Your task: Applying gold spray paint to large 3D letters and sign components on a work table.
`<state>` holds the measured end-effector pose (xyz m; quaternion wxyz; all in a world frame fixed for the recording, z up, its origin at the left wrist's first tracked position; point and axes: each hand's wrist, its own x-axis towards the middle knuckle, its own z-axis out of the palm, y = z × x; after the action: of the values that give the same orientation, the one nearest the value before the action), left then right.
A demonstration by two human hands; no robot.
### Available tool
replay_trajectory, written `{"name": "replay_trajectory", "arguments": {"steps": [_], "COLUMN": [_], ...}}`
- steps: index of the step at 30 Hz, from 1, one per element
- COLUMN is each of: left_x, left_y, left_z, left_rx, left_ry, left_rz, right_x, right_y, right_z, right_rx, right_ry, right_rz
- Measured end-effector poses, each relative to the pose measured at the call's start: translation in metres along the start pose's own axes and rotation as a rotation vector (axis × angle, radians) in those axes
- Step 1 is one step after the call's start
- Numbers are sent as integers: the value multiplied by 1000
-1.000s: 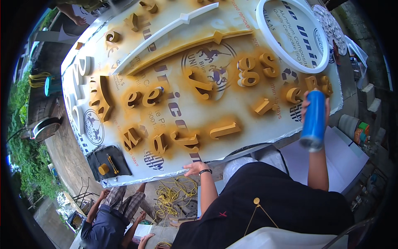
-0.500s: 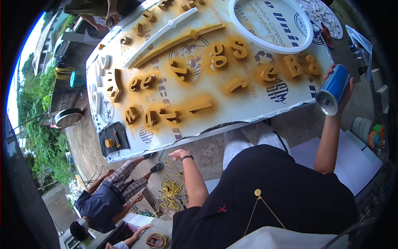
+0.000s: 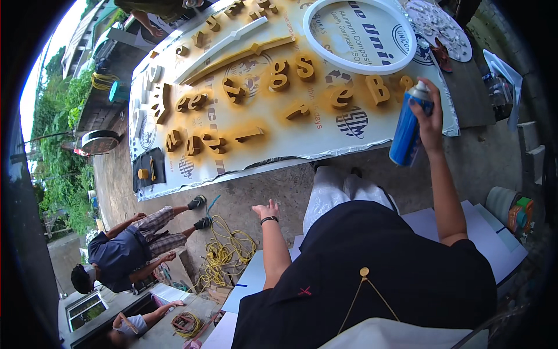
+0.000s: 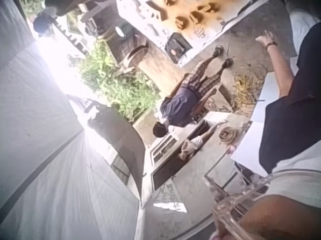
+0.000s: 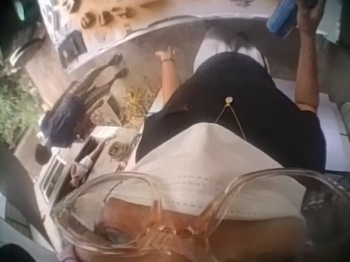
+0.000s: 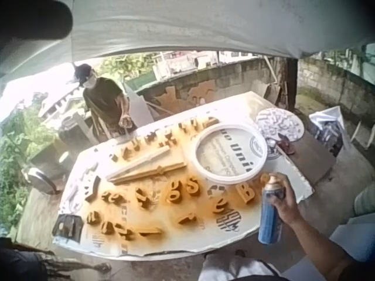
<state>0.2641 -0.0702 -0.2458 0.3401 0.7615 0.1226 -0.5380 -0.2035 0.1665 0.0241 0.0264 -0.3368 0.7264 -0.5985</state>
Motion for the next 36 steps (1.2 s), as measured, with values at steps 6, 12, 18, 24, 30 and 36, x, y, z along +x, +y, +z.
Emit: {"name": "replay_trajectory", "arguments": {"steps": [6, 12, 18, 24, 30, 36], "left_x": [-13, 8, -34, 16, -4, -13], "left_y": [41, 55, 22, 45, 44, 48], "left_z": [71, 131, 190, 156, 173, 176], "left_rx": [-43, -85, 44, 67, 125, 110], "left_ry": [-97, -61, 565, 534, 453, 418], "left_rz": [139, 374, 276, 395, 441, 400], "right_x": [79, 150, 169, 194, 214, 213], "right_y": [19, 59, 85, 86, 109, 118], "right_z": [90, 230, 340, 413, 425, 442], "right_rx": [-485, -680, -654, -538, -512, -476], "right_ry": [-203, -347, -340, -355, -273, -240], "right_rz": [-380, -474, -178, 102, 175, 210]}}
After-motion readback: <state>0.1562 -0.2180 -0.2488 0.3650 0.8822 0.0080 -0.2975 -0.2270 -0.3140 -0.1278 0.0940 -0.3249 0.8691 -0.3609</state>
